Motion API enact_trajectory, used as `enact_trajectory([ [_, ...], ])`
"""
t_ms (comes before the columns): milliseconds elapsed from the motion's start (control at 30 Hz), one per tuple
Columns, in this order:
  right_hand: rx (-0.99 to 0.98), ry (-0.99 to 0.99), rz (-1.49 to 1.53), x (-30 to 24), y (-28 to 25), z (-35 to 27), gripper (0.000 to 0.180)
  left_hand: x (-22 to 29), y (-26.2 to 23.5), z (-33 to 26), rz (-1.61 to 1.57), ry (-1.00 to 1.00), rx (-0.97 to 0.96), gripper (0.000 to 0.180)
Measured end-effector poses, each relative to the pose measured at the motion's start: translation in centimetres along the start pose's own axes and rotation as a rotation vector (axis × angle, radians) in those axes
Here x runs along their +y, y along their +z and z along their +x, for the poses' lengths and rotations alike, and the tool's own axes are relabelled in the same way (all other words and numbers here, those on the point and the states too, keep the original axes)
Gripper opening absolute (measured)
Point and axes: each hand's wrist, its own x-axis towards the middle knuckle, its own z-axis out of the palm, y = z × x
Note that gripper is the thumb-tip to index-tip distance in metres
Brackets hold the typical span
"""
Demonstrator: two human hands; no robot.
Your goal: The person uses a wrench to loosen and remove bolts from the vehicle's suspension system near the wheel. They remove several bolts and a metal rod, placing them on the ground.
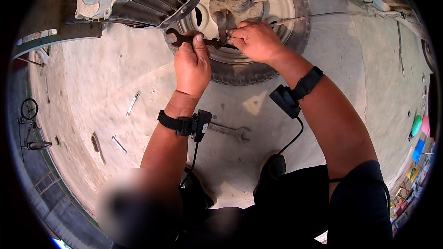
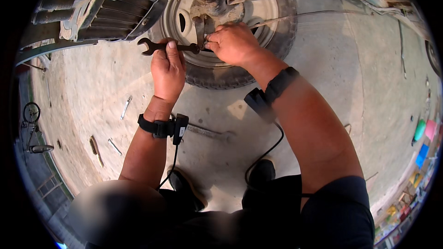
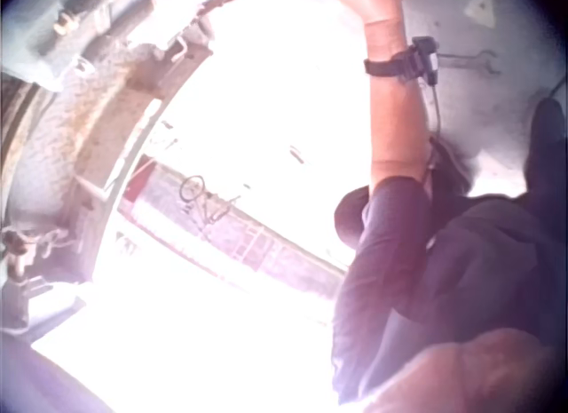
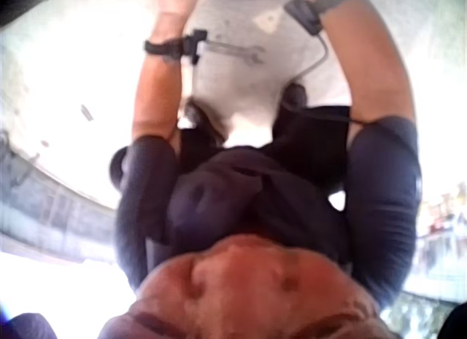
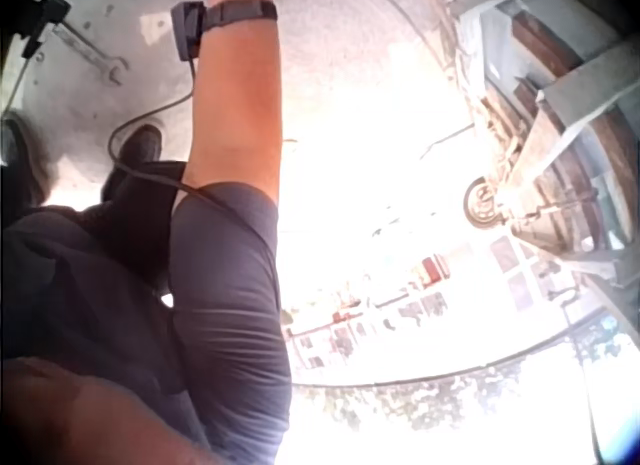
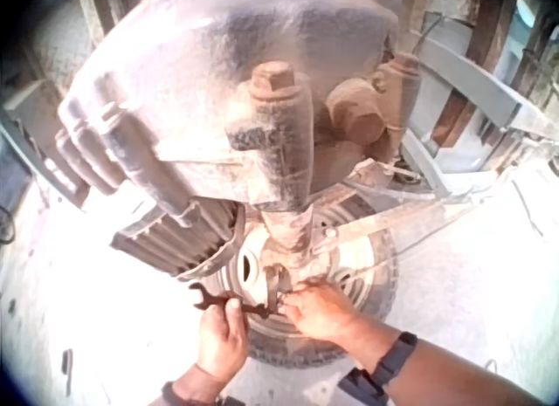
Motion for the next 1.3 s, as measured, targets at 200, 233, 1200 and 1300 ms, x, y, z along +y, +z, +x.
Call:
enact_trajectory([
  [200, -0.027, 0.007, 0.008, 0.0, 0.1, 0.0, 0.03, -1.1, -0.2, 3.9, 0.018, -0.154, -0.004, 0.037],
  [233, -0.042, 0.016, 0.004, 0.1, -0.1, 0.1, 0.03, -0.2, 0.2, 4.7, -0.049, -0.185, -0.031, 0.034],
  [1200, -0.079, 0.045, -0.046, 0.1, 0.1, 0.3, 0.028, 0.0, -1.7, -5.2, 0.277, 0.413, -0.102, 0.016],
  [1300, -0.068, 0.041, -0.045, 0.2, 0.1, 0.2, 0.028, 0.4, -1.6, -5.2, 0.286, 0.424, -0.107, 0.018],
])
